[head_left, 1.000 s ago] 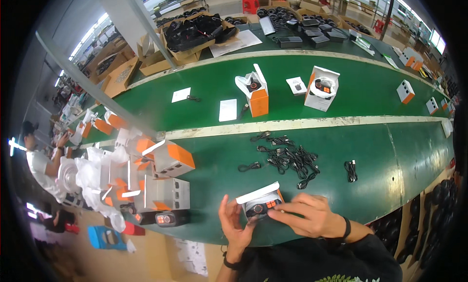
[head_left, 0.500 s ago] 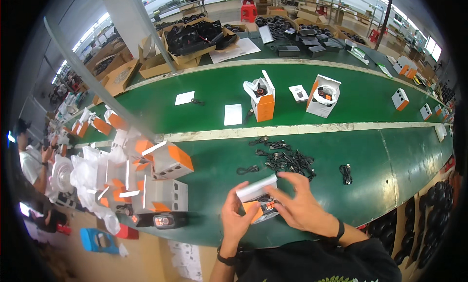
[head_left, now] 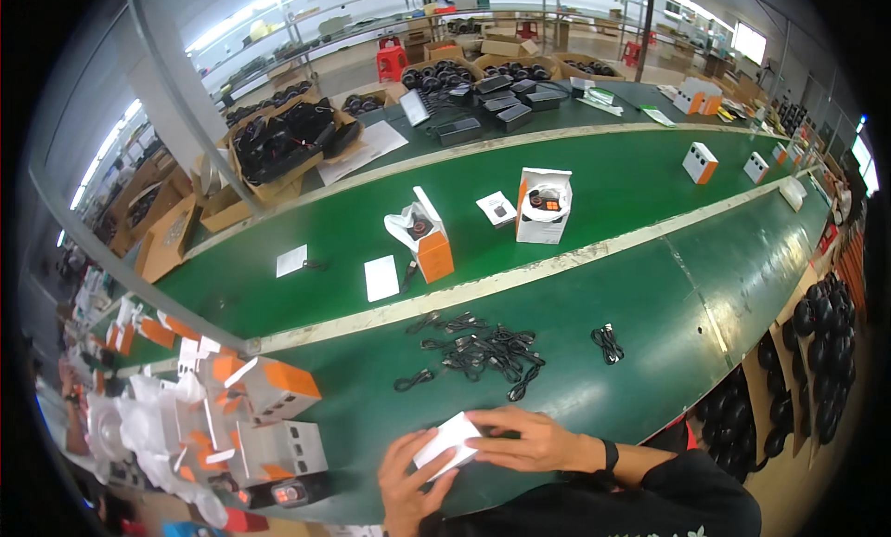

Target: Assembling electronic product boxes, putting components inside, and arranging them on a factory conveyor line.

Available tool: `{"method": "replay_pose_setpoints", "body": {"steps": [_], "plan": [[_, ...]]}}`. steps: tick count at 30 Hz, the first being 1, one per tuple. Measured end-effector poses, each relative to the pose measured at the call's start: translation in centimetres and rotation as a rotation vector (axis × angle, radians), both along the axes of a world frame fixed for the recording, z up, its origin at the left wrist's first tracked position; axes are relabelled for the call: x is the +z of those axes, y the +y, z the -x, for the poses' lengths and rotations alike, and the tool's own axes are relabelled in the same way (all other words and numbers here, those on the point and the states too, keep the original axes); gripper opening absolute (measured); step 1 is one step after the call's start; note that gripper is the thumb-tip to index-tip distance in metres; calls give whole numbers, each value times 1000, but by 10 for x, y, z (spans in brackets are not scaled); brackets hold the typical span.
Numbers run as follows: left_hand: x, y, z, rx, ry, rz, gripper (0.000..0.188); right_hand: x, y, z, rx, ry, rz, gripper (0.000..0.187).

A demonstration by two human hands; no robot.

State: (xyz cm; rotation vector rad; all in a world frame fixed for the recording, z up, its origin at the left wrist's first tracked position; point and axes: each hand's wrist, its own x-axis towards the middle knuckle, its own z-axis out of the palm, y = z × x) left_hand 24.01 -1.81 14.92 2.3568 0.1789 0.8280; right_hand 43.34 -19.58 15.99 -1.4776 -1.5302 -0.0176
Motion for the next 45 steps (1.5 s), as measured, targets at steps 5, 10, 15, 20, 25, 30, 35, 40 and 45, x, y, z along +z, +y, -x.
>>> {"method": "replay_pose_setpoints", "body": {"steps": [5, 10, 15, 20, 25, 30, 35, 40, 45], "plan": [[7, 9, 5, -84, 101, -151, 50, 4, 5, -15, 51, -212, 71, 35], [34, 2, -3, -165, 231, -14, 43, 2, 15, -34, 196, -67, 231, 45], [68, 12, -17, -111, 310, -76, 54, 10, -20, -106, -110, -13, 78, 42], [69, 16, -13, 5, 149, 100, 56, 9, -110, -263, -971, 215, -4, 47], [53, 15, -20, -25, 145, 57, 52, -44, -105, -411, -1381, -82, 182, 74], [42, 4, -13, 8, 133, 154, 55, -53, -61, -440, -855, -114, 283, 139], [30, 0, 7, 84, 145, 181, 56, -47, -6, -432, -485, 574, 519, 125], [19, -3, -8, 76, 44, 264, 51, -57, 1, -444, -460, 327, 97, 100], [26, -4, -6, 86, 99, 118, 51, -26, 15, -384, -582, 399, 260, 88]]}}
